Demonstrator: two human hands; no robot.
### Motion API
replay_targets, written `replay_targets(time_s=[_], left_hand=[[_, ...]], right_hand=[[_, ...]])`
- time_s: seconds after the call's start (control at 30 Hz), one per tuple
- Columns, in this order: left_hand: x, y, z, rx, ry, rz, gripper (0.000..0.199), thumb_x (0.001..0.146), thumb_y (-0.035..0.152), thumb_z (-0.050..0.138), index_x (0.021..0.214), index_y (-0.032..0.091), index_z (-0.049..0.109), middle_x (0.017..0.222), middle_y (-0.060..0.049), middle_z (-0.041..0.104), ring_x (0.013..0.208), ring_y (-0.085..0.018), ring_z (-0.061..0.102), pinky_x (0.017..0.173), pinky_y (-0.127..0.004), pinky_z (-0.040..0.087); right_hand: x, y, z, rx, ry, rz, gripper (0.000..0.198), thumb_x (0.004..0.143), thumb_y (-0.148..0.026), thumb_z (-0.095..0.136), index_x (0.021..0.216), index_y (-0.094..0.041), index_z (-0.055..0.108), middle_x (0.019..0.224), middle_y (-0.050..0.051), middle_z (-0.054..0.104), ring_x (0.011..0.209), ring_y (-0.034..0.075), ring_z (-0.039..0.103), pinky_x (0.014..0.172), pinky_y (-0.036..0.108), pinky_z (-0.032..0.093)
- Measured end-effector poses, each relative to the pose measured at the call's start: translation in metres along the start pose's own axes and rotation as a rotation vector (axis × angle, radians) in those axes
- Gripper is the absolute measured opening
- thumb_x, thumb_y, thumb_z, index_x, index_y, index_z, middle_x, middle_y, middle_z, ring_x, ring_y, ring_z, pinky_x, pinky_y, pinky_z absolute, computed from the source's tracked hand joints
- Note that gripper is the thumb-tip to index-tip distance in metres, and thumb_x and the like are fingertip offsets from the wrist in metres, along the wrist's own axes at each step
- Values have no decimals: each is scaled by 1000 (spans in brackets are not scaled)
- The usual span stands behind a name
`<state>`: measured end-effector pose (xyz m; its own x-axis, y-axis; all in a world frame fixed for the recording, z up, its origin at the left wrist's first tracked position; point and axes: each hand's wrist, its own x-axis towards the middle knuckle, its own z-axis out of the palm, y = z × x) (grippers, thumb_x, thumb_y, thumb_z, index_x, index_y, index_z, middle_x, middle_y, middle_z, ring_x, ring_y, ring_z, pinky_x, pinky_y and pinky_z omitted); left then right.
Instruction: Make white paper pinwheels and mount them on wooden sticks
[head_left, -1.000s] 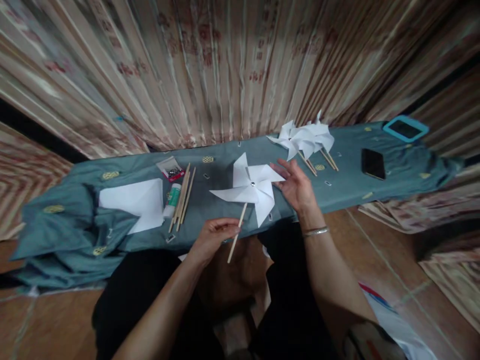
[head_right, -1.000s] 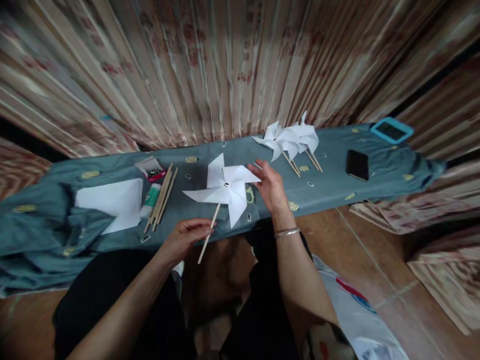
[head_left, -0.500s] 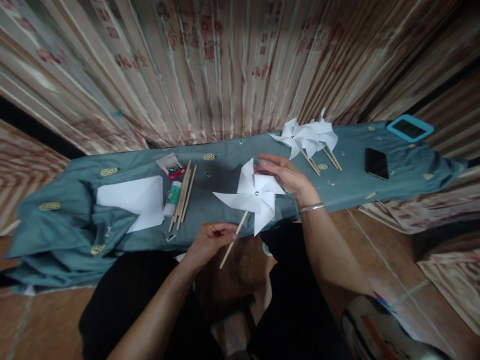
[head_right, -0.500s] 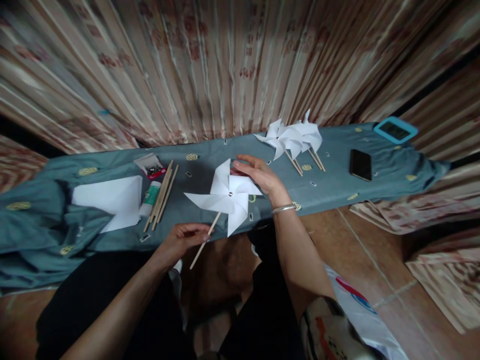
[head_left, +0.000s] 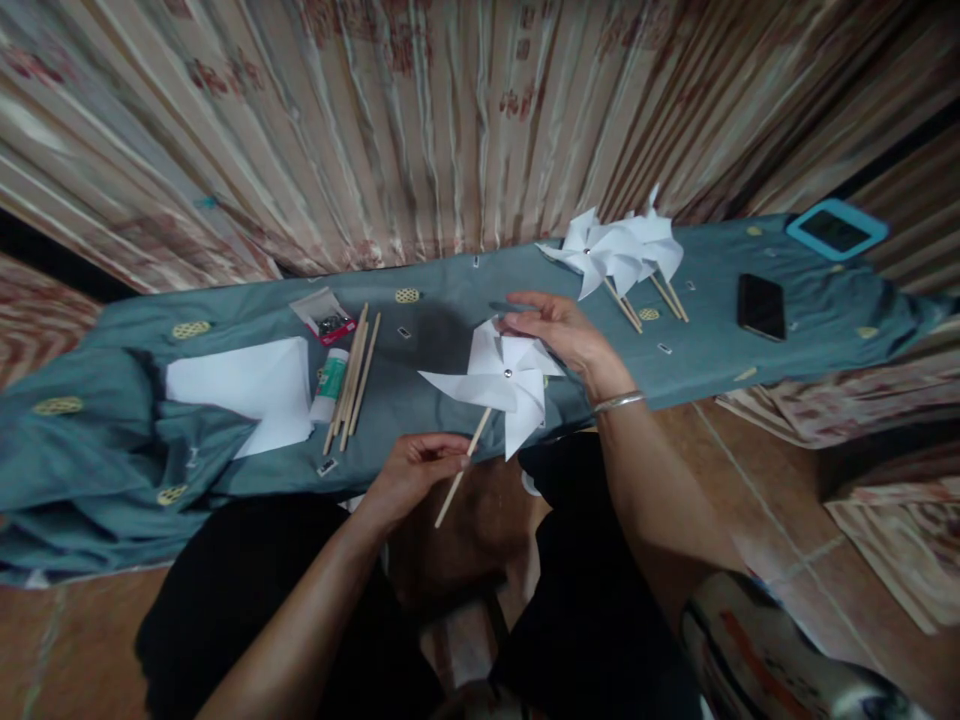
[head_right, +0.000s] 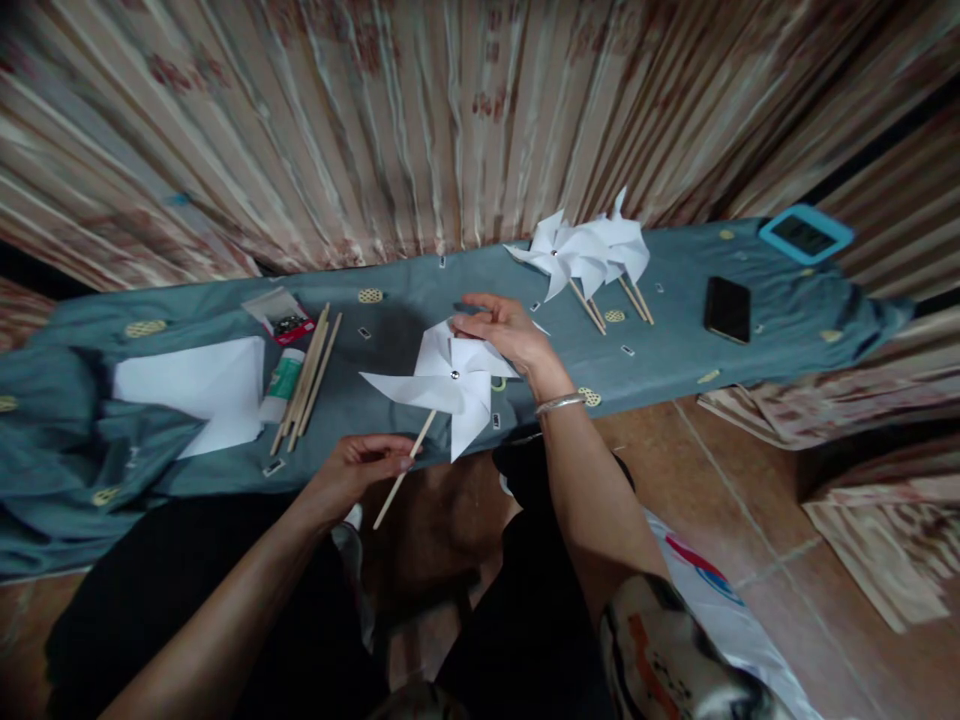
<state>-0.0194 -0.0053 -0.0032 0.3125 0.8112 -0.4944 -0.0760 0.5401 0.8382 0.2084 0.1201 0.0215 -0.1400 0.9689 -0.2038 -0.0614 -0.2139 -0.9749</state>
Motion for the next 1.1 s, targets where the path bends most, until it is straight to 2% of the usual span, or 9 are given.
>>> replay_targets(time_s=[0.13,0.27,0.43,0.57,0.7,0.83,1.0,1.1], left_hand=[[-1,1,1,-8,1,-3,22,50,28,83,70,19,77,66,-1,73,58,-11,59,60,-22,45],[-1,0,1,-11,-2,9,22,51,28,83,71,20,77,68,-1,74,59,-11,60,61,-21,46],[-1,0,0,1,1,23,23,51,29,83,71,19,77,69,-2,74,61,-12,61,64,-24,47],[-1,1,0,31,-4,26,22,53,29,83,71,19,77,69,-3,73,62,-15,62,66,-27,49],[-2,2,1,37,-21,0,19,55,27,81,71,19,77,68,-2,73,61,-14,62,65,-26,48],[-3,3,2,22,-7,-22,18,54,26,80,71,19,77,71,-3,74,62,-14,62,64,-24,47],[-2,3,3,-2,-7,-17,19,52,26,81,70,19,78,70,-3,74,61,-13,62,64,-24,47],[-1,2,2,-9,-4,-8,20,52,26,82,71,19,78,70,-3,74,62,-13,62,64,-24,48]], right_hand=[[-2,-2,3,-61,13,55,42,72,-24,80,108,-15,61,72,2,74,62,12,67,55,21,52],[-1,-3,3,-149,74,79,35,71,-21,81,101,-13,63,65,-1,70,52,9,62,45,17,46],[4,-3,-5,-164,124,71,23,75,-29,79,89,-17,66,64,0,71,52,9,62,46,18,48],[3,-6,-8,-103,83,50,24,75,-33,79,88,-18,66,69,2,72,61,11,67,58,20,56],[2,-10,-4,-38,4,37,28,70,-26,83,92,-18,68,73,0,73,63,10,68,58,19,56],[4,-8,-1,-13,-11,20,34,61,-18,86,91,-18,69,66,-2,71,57,9,65,54,18,54],[7,-4,0,-5,-27,2,35,59,-18,86,90,-17,70,67,-2,72,60,11,66,61,22,57],[7,-4,3,-5,-18,8,31,63,-24,85,88,-17,69,67,-1,72,61,11,67,62,22,57]])
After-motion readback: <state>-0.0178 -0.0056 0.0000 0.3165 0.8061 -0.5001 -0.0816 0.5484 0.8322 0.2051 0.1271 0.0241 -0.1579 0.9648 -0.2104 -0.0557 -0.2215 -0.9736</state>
